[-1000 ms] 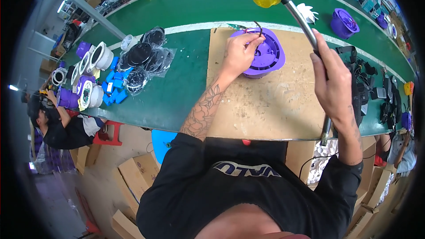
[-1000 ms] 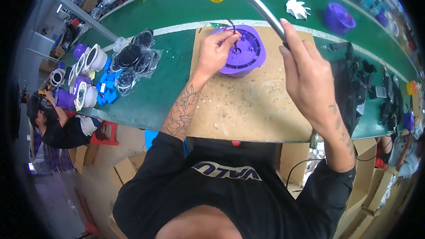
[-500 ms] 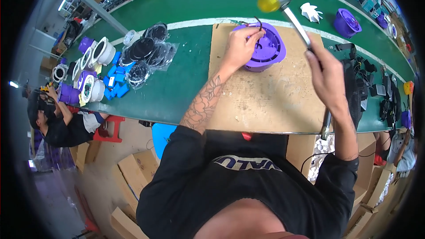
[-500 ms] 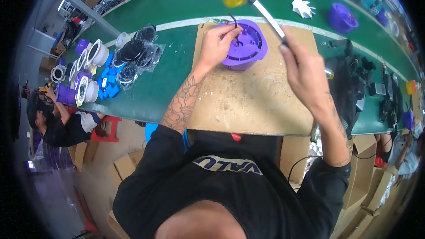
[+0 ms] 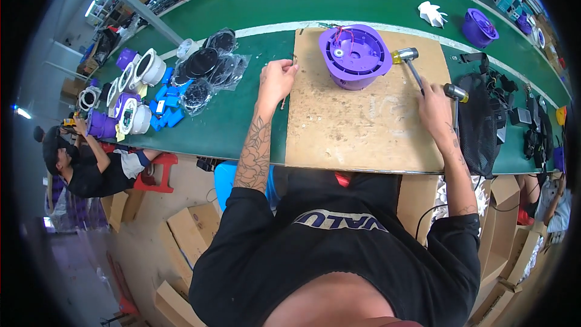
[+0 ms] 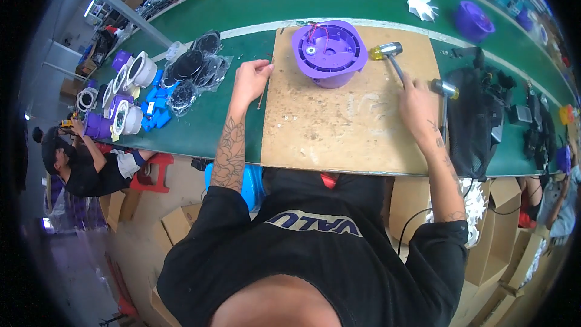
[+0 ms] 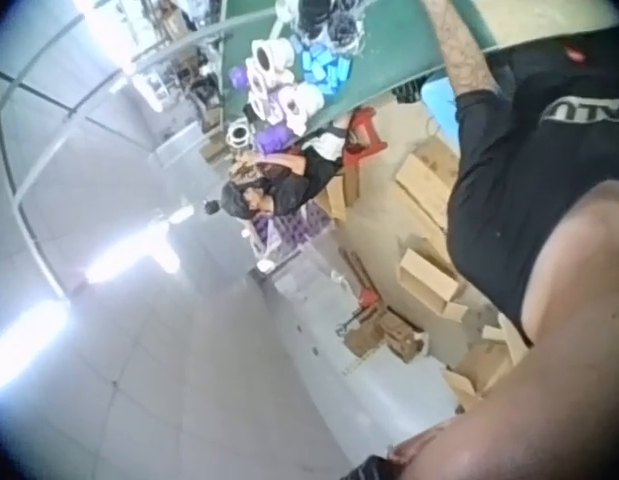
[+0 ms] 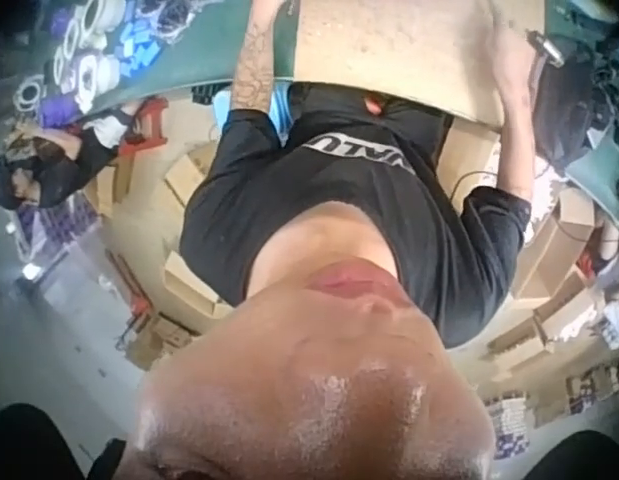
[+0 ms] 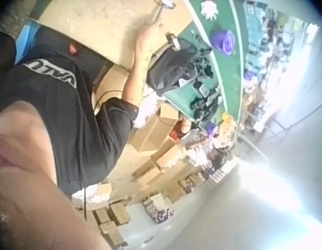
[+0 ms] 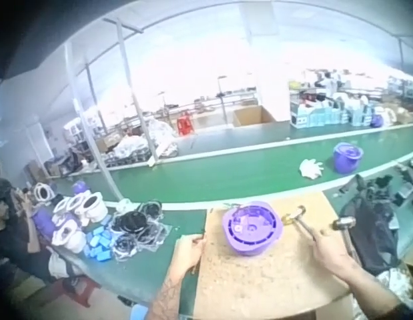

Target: The person assembles small plastic fans by fitting purple fan housings, white fan blades, circuit boards, and wiring components together, then securing them with a hammer and an Allen key.

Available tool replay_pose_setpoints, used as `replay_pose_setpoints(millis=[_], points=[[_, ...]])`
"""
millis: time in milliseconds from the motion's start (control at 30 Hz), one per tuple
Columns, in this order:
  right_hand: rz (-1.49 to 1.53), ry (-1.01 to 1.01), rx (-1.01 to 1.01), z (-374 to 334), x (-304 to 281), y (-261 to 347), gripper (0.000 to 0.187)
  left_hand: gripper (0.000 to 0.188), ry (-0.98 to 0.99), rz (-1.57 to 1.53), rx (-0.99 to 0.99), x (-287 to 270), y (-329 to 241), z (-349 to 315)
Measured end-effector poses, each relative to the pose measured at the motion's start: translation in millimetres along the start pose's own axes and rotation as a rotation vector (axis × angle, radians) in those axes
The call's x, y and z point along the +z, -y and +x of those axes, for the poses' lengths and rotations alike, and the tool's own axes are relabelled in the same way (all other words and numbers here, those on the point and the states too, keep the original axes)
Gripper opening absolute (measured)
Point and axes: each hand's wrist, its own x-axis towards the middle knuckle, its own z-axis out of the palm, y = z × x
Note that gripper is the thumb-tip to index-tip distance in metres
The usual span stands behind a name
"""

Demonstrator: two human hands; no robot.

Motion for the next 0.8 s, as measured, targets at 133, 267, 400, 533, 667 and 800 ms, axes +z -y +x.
replay_pose_setpoints(millis=[133, 267, 400, 533, 667, 800], points=[[0.149, -0.296, -0.536, 9.1, -6.8, 54.6, 0.071, 0.041, 0.019, -0.295, 0.113, 20.4, 1.4, -3.4], [0.07, -0.279, -0.689, 19.4, -9.3, 118.0, 0.073, 0.055, 0.165, -0.631, 0.206, 50.3, -18.2, -12.2], [-0.041, -0.177, -0.542, 37.0, 2.5, 134.7, 0.071, 0.077, 0.302, -1.076, 0.179, 61.3, -36.2, -28.0], [0.104, -0.155, -0.444, 38.1, -8.6, 125.1, 0.067, 0.076, 0.338, -1.15, 0.119, 58.3, -53.5, -34.7], [0.178, -0.168, -0.392, 42.4, -16.6, 114.5, 0.069, 0.075, 0.369, -1.087, 0.168, 70.7, -53.7, -28.2], [0.307, -0.145, -0.33, 48.7, -20.8, 99.9, 0.07, 0.092, 0.318, -0.937, 0.206, 76.7, -63.5, -28.5]])
